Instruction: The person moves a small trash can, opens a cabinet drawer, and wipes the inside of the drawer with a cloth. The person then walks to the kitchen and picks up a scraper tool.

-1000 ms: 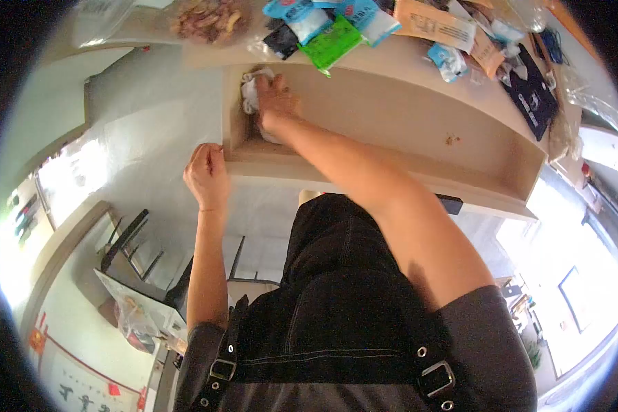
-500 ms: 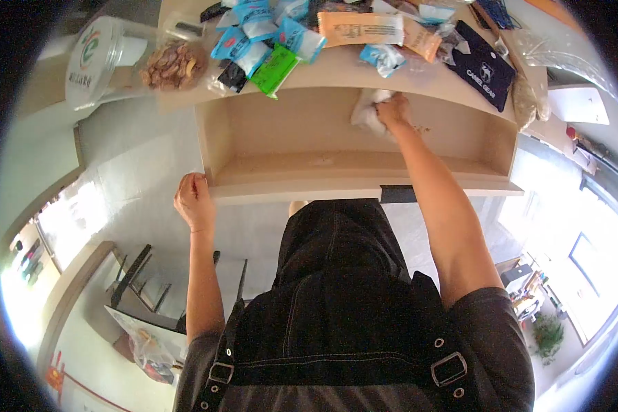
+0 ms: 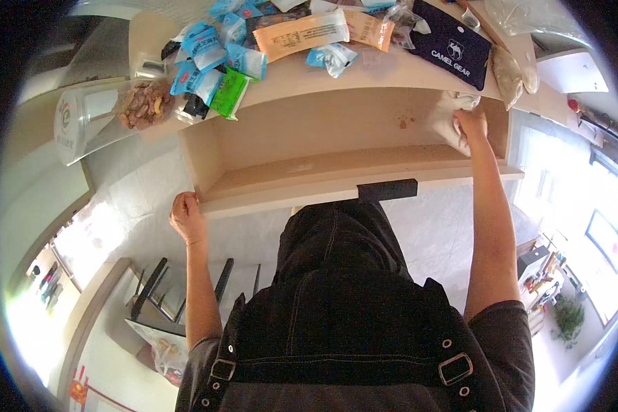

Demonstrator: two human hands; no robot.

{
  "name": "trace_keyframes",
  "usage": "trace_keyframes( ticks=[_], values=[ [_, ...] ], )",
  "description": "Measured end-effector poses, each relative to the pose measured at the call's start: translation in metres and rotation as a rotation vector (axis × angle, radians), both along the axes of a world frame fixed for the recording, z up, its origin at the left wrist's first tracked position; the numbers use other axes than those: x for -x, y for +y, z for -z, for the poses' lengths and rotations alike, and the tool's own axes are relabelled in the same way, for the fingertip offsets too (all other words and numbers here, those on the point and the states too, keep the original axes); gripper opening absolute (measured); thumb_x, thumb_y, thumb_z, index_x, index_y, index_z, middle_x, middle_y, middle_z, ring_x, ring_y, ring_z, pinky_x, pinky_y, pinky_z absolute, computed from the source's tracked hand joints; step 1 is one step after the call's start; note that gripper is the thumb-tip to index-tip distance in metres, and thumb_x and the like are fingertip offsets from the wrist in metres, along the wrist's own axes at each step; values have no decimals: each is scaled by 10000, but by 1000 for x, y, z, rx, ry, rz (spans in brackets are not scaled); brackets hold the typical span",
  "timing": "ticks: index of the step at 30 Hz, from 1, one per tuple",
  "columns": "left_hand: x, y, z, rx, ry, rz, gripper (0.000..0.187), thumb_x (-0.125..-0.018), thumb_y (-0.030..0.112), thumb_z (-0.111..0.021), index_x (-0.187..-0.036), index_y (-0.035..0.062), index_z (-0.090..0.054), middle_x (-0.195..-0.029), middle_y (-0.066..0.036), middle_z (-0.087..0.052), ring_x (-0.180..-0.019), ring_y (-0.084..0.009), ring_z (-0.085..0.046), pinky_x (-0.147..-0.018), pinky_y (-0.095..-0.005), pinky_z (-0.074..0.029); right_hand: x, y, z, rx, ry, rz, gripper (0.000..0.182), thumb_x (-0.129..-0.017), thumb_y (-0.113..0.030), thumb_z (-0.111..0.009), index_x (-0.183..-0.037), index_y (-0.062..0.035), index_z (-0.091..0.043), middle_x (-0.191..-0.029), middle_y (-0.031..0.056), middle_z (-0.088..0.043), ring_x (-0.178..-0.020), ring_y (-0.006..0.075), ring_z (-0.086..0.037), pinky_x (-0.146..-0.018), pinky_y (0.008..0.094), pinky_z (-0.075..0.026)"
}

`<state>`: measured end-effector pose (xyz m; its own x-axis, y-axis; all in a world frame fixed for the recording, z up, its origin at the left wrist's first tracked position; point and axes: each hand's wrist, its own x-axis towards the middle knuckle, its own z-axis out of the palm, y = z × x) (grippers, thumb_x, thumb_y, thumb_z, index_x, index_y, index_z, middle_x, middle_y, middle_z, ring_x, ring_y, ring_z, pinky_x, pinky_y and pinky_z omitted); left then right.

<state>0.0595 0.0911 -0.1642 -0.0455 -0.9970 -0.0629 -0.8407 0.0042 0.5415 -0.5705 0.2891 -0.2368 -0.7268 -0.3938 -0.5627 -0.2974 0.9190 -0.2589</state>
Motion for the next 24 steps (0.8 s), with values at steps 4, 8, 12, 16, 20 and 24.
trace_keyframes(
  ticks=[4, 8, 12, 16, 20, 24],
  values=[
    [4, 0, -2, -46, -15, -33, 195, -796, 107, -462, -707, 6, -603, -630, -75, -581, -541, -158, -546, -525, -281, -422, 1, -4, -13, -160, 520, -200, 481, -779, -352, -487, -1204, -127, -481, -1059, 202, -565, -972, 359, -551, -841, 436, -431],
    [4, 0, -3, -71, -23, -48, 207, -807, 105, -456, -699, 4, -601, -620, -71, -574, -538, -149, -538, -525, -282, -422, -6, -20, 65, 1, 324, -266, 374, -814, -274, -478, -1157, -126, -491, -1086, 175, -564, -988, 336, -550, -825, 447, -442],
    [5, 1, 0, -61, -18, -56, 219, -810, 119, -454, -687, 8, -597, -626, -68, -575, -537, -152, -539, -525, -284, -422, -53, -39, 36, -10, 380, -821, 341, -808, -181, -521, -1148, -160, -523, -1082, 126, -570, -991, 293, -551, -820, 432, -447],
    [2, 1, -2, -40, -47, -16, 225, -809, 138, -457, -678, 24, -599, -637, -67, -579, -545, -169, -550, -529, -291, -427, -65, -35, -16, 172, 259, -986, 478, -635, -25, -634, -1088, -157, -557, -1139, 25, -550, -1052, 245, -509, -862, 385, -426],
    [0, 0, 0, -27, -67, -7, 218, -804, 145, -459, -687, 35, -606, -649, -79, -587, -557, -195, -566, -536, -305, -436, -75, -33, -69, 251, 445, -879, 457, -633, -39, -634, -1071, -155, -571, -1096, 29, -560, -1004, 257, -520, -866, 389, -409],
    [-10, -2, 3, 9, -86, 9, 183, -796, 149, -481, -713, 41, -602, -700, -86, -600, -597, -230, -581, -555, -327, -446, -107, -45, -100, 309, 484, -840, 454, -623, -42, -645, -1061, -143, -576, -1051, 46, -568, -973, 263, -524, -863, 395, -402]
  ],
)
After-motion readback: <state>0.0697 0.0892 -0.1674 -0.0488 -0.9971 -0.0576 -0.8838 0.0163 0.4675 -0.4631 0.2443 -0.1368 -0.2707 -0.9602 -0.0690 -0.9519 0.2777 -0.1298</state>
